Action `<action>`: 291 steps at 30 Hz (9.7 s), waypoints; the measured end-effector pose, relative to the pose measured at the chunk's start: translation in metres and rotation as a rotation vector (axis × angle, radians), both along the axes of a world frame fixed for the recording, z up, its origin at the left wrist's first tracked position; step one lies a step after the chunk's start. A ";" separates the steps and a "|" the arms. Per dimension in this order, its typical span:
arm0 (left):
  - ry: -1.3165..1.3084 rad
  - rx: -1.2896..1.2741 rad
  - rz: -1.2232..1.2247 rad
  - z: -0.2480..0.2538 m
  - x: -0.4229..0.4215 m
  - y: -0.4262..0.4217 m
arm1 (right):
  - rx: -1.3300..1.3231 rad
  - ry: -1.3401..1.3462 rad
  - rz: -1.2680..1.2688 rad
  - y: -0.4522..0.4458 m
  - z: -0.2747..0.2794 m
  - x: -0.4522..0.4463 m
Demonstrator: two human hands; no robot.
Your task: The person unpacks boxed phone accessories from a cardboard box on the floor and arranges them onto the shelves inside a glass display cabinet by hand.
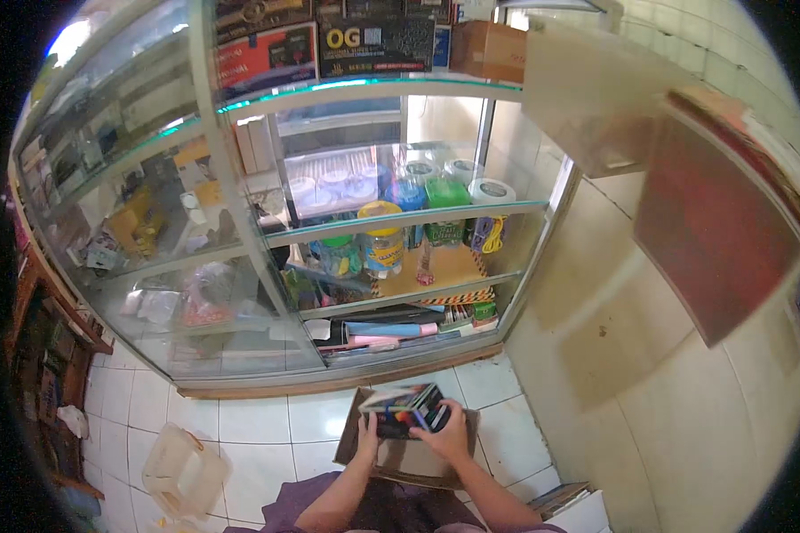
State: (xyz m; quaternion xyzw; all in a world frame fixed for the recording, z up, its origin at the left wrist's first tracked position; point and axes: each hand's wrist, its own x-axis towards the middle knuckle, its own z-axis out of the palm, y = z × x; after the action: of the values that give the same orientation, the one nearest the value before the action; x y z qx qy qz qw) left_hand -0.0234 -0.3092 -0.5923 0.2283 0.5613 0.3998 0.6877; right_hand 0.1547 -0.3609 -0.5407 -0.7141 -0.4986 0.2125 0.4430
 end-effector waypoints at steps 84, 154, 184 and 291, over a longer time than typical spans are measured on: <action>1.381 1.856 0.075 0.244 -0.028 0.057 | 0.424 -0.370 -0.054 0.024 0.120 0.026; 1.002 -0.096 -0.219 0.050 -0.404 -0.206 | -0.414 0.274 0.608 0.011 -0.029 -0.358; 0.520 0.901 -1.529 0.062 0.143 -0.206 | -0.169 0.324 -1.270 -0.562 -0.051 -0.022; 1.080 -0.340 -1.090 -0.121 -0.114 0.069 | -0.822 -0.556 0.815 0.022 -0.255 0.145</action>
State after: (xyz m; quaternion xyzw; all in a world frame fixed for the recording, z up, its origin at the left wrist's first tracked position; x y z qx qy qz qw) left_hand -0.1374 -0.2400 -0.7134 0.5259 0.6802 -0.2515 0.4444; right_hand 0.2993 -0.3386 -0.7959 -0.6074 -0.7042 0.3443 -0.1288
